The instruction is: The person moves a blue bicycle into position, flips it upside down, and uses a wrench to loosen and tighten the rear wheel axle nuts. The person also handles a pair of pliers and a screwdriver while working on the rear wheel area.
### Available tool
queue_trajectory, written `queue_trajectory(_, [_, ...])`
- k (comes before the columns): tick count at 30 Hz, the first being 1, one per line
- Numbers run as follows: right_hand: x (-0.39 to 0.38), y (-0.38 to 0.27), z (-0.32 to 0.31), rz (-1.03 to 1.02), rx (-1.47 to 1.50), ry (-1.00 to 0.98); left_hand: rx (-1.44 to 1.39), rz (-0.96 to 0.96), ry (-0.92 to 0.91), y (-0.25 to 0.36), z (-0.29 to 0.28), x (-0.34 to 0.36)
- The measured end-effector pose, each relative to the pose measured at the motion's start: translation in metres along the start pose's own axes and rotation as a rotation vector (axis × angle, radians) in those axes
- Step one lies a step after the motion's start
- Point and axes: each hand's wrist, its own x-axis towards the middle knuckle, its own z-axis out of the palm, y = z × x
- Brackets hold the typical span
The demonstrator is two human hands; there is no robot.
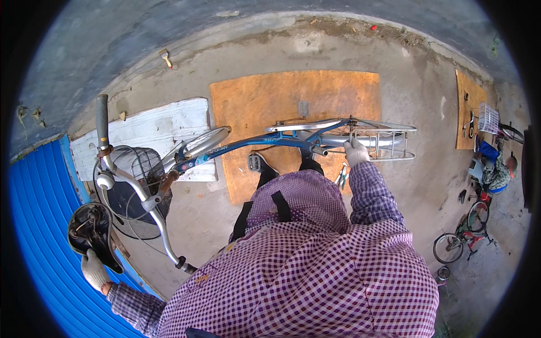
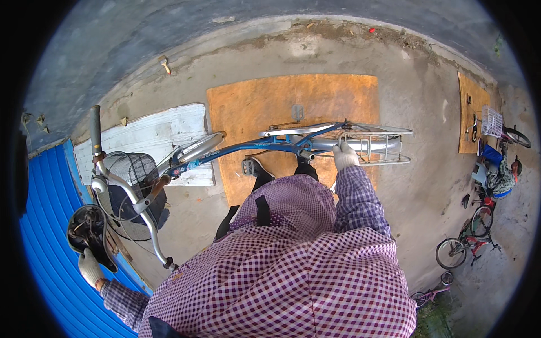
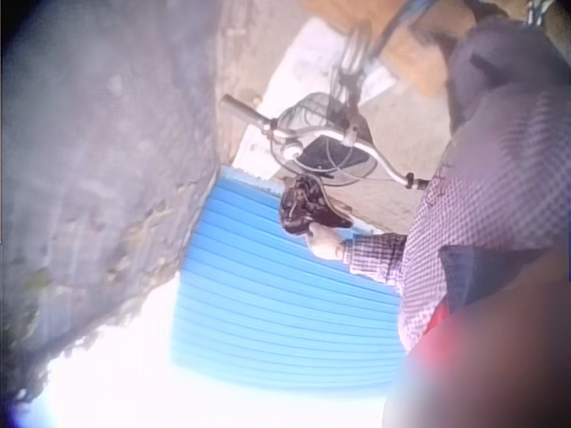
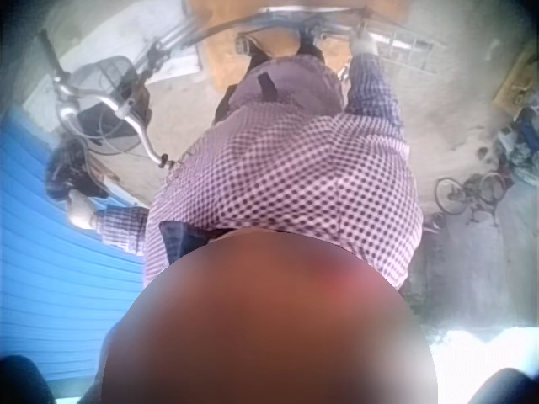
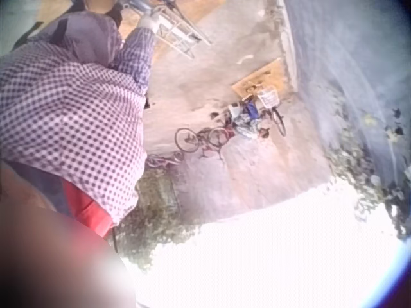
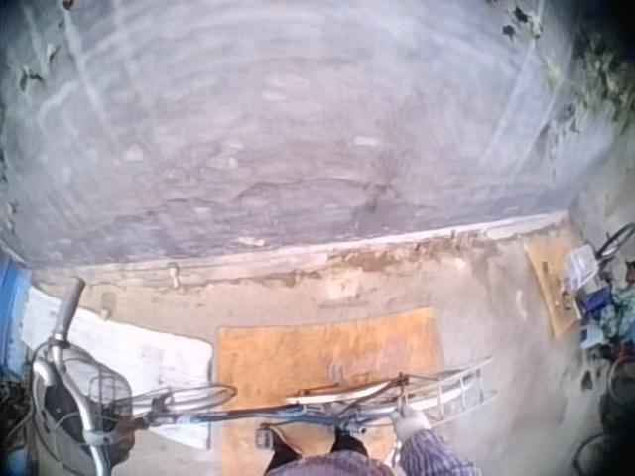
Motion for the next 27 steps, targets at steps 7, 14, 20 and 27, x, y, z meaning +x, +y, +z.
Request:
queue_trajectory(7, [0.012, 0.012, 0.006, -0.072, 0.064, 0.051, -0.267, 0.278, -0.07, 0.123, -0.054, -0.02])
queue_trajectory(14, [-0.026, -0.049, 0.034, -0.092, 0.07, 0.075, -0.034, 0.792, -0.209, 0.272, 0.0, -0.006])
queue_trajectory(20, [-0.014, -0.025, -0.008, -0.17, -0.012, 0.032, 0.23, 0.962, -0.269, 0.42, 0.094, -0.121])
queue_trajectory(27, [0.052, 0.01, -0.11, -0.121, -0.073, -0.067, 0.367, 0.868, -0.479, 0.567, 0.228, -0.261])
